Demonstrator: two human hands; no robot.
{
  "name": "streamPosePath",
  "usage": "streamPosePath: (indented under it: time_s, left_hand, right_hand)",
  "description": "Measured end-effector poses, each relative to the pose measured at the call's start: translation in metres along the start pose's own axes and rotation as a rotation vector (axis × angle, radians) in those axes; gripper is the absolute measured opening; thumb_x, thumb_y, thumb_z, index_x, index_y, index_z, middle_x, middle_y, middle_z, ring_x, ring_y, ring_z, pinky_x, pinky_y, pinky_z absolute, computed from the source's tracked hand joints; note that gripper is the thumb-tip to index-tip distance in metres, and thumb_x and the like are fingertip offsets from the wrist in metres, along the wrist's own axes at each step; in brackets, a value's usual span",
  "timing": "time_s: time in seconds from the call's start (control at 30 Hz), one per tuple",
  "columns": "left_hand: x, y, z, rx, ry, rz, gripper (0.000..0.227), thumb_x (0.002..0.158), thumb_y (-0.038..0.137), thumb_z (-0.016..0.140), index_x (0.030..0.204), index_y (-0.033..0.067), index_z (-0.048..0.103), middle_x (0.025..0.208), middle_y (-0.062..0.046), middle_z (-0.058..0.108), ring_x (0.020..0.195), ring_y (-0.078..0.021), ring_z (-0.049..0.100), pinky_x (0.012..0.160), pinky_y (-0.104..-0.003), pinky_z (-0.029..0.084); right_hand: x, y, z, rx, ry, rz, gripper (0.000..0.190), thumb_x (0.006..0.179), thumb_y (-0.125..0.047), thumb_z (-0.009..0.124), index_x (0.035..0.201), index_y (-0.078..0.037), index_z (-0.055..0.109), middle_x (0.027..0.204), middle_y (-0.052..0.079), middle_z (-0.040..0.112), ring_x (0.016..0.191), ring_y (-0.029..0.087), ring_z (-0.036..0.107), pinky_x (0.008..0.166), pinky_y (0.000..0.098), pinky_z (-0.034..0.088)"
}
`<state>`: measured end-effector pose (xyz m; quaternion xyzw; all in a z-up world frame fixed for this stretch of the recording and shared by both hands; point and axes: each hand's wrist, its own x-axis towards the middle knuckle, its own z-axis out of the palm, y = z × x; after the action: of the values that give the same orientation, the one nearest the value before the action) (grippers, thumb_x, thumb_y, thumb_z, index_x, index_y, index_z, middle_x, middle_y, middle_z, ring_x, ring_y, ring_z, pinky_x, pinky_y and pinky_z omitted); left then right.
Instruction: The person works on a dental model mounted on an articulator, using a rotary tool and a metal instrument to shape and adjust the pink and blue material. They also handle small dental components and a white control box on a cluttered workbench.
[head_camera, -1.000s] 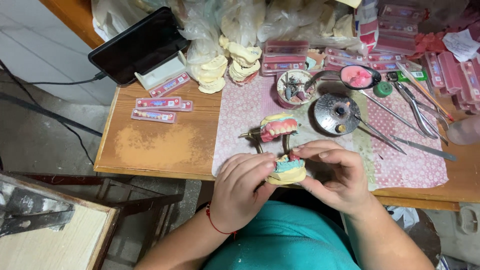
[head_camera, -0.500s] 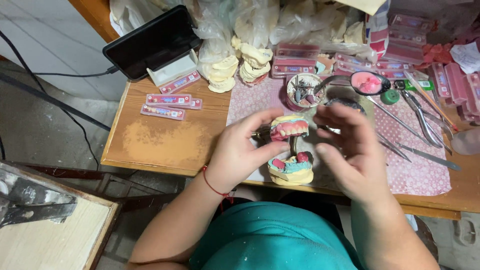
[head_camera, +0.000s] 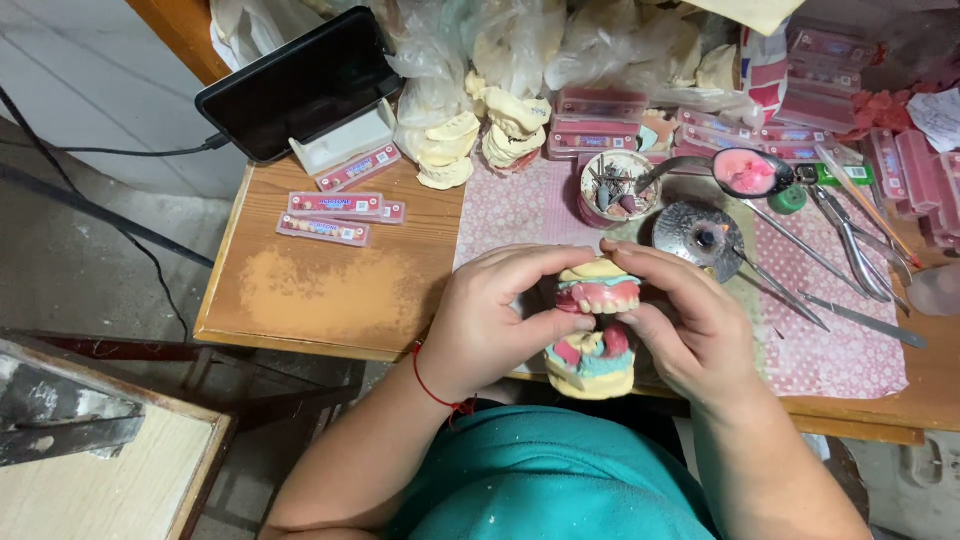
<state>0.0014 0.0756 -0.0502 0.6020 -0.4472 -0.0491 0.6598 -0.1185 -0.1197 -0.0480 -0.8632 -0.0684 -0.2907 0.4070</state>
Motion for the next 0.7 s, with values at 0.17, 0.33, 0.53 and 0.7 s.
streamPosePath:
  time_s: [0.17, 0.33, 0.53, 0.7]
  left_hand:
    - [0.004, 0.011, 0.002, 0.026, 0.006, 0.096, 0.047, 0.082, 0.024, 0.088, 0.123, 0.0064, 0.073, 0.117, -0.013, 0.078, 0.114, -0.0370, 0.075, 0.100, -0.049, 0.059]
    - [-0.003, 0.005, 0.006, 0.070, 0.051, 0.181, 0.044, 0.083, 0.021, 0.087, 0.122, 0.0054, 0.073, 0.121, -0.012, 0.077, 0.115, -0.0347, 0.075, 0.099, -0.048, 0.061]
    - [-0.020, 0.002, 0.009, 0.241, 0.182, 0.403, 0.016, 0.090, 0.024, 0.084, 0.103, 0.0175, 0.076, 0.120, -0.004, 0.078, 0.114, -0.0279, 0.077, 0.096, -0.039, 0.063]
    - [-0.026, -0.001, 0.017, 0.324, 0.249, 0.486, 0.013, 0.095, 0.021, 0.078, 0.107, 0.0253, 0.076, 0.122, -0.001, 0.078, 0.114, -0.0256, 0.078, 0.095, -0.035, 0.064]
  right_hand:
    - [-0.007, 0.006, -0.004, 0.159, 0.019, -0.072, 0.050, 0.081, -0.014, 0.081, 0.123, 0.012, 0.067, 0.126, 0.029, 0.070, 0.127, 0.044, 0.067, 0.105, 0.0543, 0.053]
    - [-0.011, 0.004, -0.005, 0.183, 0.029, -0.112, 0.043, 0.080, -0.006, 0.081, 0.116, 0.015, 0.067, 0.121, 0.034, 0.070, 0.122, 0.049, 0.069, 0.102, 0.0577, 0.055]
    - [-0.012, 0.004, -0.001, 0.119, 0.066, -0.202, 0.038, 0.084, -0.006, 0.078, 0.114, 0.016, 0.068, 0.118, 0.034, 0.070, 0.116, 0.048, 0.072, 0.097, 0.0547, 0.058]
    - [-0.012, 0.003, 0.002, 0.090, 0.076, -0.217, 0.038, 0.085, -0.007, 0.077, 0.114, 0.016, 0.068, 0.117, 0.034, 0.070, 0.113, 0.048, 0.073, 0.095, 0.0559, 0.059]
